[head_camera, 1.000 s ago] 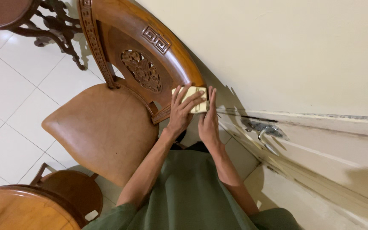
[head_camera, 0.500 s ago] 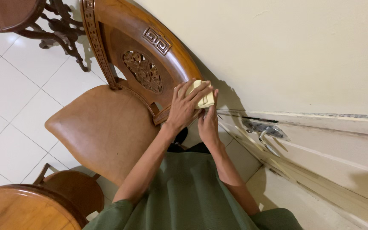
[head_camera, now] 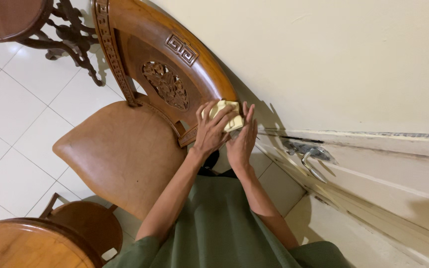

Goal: The person cleans various wooden chairs by hand using a cloth.

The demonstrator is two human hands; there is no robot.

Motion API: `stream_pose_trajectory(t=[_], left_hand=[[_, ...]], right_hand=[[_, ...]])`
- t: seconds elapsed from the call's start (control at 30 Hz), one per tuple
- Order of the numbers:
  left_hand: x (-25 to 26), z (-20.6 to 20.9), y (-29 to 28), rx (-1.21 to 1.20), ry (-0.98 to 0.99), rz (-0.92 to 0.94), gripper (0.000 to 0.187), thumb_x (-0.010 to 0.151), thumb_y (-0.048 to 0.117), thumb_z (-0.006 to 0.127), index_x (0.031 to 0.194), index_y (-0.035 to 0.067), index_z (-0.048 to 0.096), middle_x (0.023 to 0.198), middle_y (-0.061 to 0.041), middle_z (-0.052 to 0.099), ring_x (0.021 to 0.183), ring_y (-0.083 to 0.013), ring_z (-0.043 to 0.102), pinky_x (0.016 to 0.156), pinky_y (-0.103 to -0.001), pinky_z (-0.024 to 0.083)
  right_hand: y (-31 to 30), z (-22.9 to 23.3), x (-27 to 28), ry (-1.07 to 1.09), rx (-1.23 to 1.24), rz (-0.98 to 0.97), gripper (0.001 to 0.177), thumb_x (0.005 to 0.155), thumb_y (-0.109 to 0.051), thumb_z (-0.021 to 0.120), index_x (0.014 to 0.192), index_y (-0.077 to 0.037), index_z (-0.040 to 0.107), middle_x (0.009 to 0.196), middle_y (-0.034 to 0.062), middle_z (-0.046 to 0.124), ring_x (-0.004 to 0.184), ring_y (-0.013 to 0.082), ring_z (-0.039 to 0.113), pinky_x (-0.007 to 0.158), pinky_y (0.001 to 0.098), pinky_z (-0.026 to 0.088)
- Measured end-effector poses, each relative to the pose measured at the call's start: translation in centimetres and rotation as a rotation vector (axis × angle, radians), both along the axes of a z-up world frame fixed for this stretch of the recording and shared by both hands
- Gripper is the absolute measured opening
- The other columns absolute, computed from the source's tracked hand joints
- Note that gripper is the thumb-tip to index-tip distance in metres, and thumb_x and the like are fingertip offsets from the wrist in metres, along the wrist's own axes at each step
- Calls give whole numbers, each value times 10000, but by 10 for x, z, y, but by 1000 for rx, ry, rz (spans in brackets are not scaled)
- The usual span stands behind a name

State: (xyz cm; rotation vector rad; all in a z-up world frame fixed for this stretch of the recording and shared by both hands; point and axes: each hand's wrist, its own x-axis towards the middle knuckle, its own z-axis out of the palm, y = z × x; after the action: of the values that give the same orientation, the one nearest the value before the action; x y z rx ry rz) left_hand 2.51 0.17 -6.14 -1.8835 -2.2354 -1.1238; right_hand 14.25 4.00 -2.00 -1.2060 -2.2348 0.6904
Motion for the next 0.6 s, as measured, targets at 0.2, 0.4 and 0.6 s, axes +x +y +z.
stream_pose_trajectory(t=[0.2,0.4,0.6], left_hand=[[0,0,-28,5,-30,106,520,847,203,832,1333,255,655,1479,66,591,1469,-286,397,1226,-477,276],[-7,14,-37,-47,-117,134,547,857,108,796,1363,224,626,1515,55,562,1522,-295,384,1243,-500,330],[-1,51,0,-165,24,15,729,779,102,818,1455,254,595,1597,37,502,1502,-299,379,1238,-505,305]], right_hand=[[6,4,0,42,6,62,1271,748,-82,900,1637,-54,-7,1680,83,344,1540,323,342,1291,563,209],[2,-2,5,105,-9,97,1180,825,-54,870,1671,-70,47,1700,110,345,1564,337,357,1296,517,272],[4,0,4,85,11,65,1166,758,-37,891,1638,-60,125,1637,156,369,1490,363,401,1235,495,324]])
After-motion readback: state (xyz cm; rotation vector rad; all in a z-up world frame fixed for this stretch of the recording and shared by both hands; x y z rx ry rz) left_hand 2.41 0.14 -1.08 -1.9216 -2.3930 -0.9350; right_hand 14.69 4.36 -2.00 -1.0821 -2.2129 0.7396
